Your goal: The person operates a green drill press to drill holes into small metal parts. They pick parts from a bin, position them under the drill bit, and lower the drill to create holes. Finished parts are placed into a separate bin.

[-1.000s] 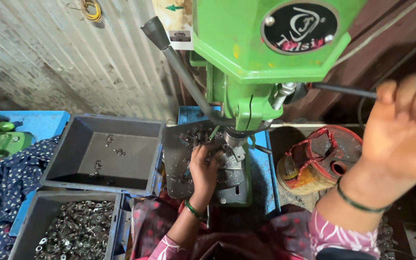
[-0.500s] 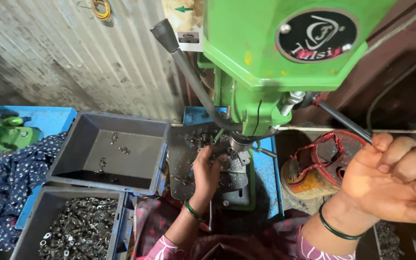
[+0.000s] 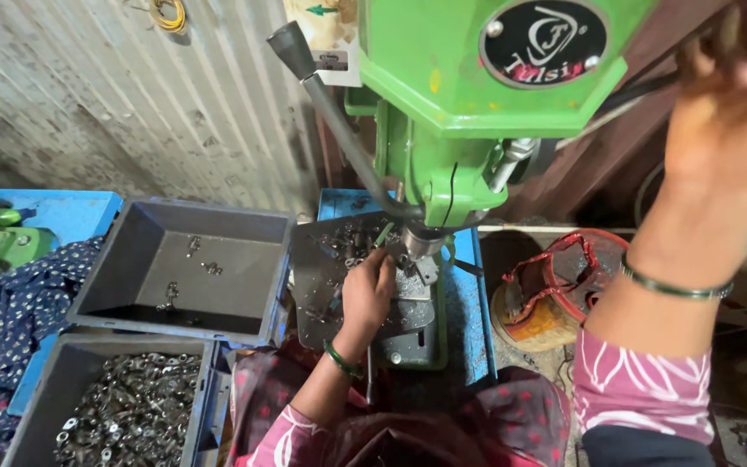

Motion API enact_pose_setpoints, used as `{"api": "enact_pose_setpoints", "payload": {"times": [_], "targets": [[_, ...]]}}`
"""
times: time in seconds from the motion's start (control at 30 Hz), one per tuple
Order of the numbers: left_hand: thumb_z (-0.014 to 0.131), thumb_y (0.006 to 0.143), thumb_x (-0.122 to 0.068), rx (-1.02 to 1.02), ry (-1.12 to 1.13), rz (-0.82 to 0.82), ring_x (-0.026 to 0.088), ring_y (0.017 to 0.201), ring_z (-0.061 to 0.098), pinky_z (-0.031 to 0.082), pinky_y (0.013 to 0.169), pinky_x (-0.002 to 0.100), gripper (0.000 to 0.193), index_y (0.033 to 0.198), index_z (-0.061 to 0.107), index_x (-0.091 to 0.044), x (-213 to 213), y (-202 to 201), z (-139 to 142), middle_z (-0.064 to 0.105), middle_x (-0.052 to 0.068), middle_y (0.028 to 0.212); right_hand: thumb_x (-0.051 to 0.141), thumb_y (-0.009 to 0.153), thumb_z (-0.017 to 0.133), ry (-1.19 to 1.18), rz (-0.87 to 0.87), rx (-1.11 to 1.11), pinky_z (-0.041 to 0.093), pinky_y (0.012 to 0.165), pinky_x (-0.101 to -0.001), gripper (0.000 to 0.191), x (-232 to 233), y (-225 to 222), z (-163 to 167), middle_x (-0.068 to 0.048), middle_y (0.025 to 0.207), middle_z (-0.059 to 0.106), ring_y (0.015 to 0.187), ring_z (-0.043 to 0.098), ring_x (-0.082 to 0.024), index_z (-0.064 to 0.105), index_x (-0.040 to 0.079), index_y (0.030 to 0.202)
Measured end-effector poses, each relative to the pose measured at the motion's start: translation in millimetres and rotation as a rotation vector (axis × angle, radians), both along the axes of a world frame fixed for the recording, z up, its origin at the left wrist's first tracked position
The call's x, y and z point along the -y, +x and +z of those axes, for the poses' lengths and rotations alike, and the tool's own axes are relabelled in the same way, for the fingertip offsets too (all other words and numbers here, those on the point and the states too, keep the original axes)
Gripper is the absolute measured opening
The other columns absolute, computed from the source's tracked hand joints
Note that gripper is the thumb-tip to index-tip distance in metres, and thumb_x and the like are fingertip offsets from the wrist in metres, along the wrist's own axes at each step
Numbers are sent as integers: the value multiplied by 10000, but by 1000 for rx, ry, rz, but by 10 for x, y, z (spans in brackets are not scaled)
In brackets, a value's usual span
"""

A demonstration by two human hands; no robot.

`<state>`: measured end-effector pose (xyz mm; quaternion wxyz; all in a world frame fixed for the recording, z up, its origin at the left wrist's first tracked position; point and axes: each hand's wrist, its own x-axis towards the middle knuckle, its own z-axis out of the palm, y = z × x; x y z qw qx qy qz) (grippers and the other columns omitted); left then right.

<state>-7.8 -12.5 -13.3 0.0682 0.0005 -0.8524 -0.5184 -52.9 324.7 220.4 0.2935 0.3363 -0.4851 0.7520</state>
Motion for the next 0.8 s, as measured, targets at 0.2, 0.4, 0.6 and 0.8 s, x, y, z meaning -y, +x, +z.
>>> {"api": "enact_pose_setpoints", "payload": {"times": [0.2,0.4,0.6,0.8], "targets": [[626,967,-146,-184,117,90,350,741,702,536,687,416,147,1028,715,-47,205,182,42,710,188,841,609,975,441,40,31,53,408,719,-315,432,23,-90,81,36,665,332,633,361,-128,360,202,855],[730,864,-39,-304,183,79,269,850,763,571,758,343,218,1076,763,-79,173,260,12,770,127,955,606,973,447,46,33,72,411,728,-314,433,37,-111,99,35,665,336,636,364,-129,364,198,853],[728,853,-32,-355,158,136,278,856,751,570,754,349,207,1052,765,-73,64,273,-7,769,125,948,603,972,453,58,34,76,414,737,-314,434,29,-80,110,34,665,340,640,367,-130,367,194,850],[715,837,3,-447,172,166,270,915,738,566,822,352,240,1054,770,-83,1,311,-125,776,105,990,599,970,459,57,44,78,417,745,-313,436,63,-97,98,32,666,344,643,370,-132,371,191,848]]}}
